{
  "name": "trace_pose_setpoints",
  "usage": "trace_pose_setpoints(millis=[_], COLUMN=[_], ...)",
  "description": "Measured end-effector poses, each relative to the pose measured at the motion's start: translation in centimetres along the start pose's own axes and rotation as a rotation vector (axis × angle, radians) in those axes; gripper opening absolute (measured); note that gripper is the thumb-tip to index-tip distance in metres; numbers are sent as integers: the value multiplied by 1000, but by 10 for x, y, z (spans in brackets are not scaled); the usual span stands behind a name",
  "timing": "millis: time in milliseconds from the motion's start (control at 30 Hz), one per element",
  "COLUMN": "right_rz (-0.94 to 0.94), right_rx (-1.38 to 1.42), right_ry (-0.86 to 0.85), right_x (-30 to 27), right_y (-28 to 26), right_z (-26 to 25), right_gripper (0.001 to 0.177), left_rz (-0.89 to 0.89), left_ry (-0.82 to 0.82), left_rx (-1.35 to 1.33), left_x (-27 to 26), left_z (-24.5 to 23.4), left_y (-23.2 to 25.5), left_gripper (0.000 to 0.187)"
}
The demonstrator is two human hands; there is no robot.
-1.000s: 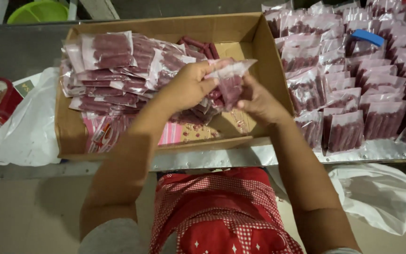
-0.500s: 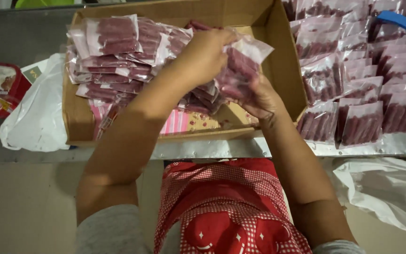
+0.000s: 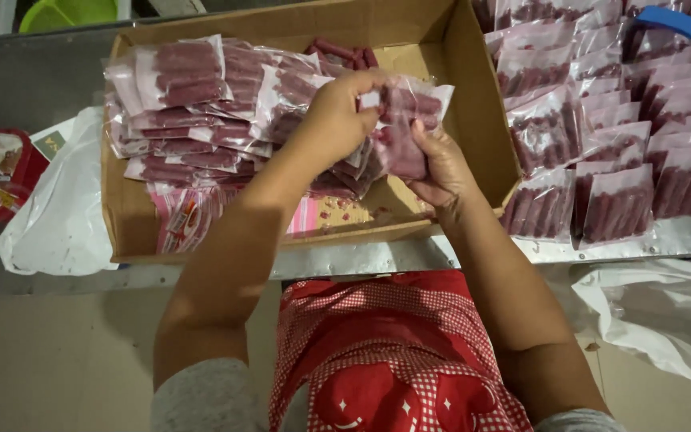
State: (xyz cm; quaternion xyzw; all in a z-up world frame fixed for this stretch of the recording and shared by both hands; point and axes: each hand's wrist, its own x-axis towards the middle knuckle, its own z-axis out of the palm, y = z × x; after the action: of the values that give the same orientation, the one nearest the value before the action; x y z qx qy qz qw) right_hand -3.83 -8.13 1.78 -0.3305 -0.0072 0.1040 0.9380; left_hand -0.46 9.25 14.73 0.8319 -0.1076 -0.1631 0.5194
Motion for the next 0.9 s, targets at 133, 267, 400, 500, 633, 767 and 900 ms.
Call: trace_pose_setpoints(millis=[133,267,400,500,633,767,900], right_rz=[49,141,130,157,146,42,1], right_rx=[-142,-66,-34,-20,49,138,203], right_ry=[-168,-81,58,77,179,270,331], right_x=[-10,-5,-8,-7,-15,2,-5], right_y=[-14,-7,0,-4,-11,6,-2], right_z=[18,4,7,11,32,7,25], right_gripper=[71,47,47,57,47,35,31], left_rz=[30,8,345,342,591,500,303], left_ry=[34,66,33,-44,-254,-190,-146], left_rx=[-68,19,-106,-143,68,124,-55], left_x=[3,-5,-8,-18,-17,-13,-37], left_z=[-2,-10,-16,-19,-25,-13,-5], left_y=[-15,-18,-57,-56,-76,-105,-75], left_gripper=[49,43,43,41,33,27,35])
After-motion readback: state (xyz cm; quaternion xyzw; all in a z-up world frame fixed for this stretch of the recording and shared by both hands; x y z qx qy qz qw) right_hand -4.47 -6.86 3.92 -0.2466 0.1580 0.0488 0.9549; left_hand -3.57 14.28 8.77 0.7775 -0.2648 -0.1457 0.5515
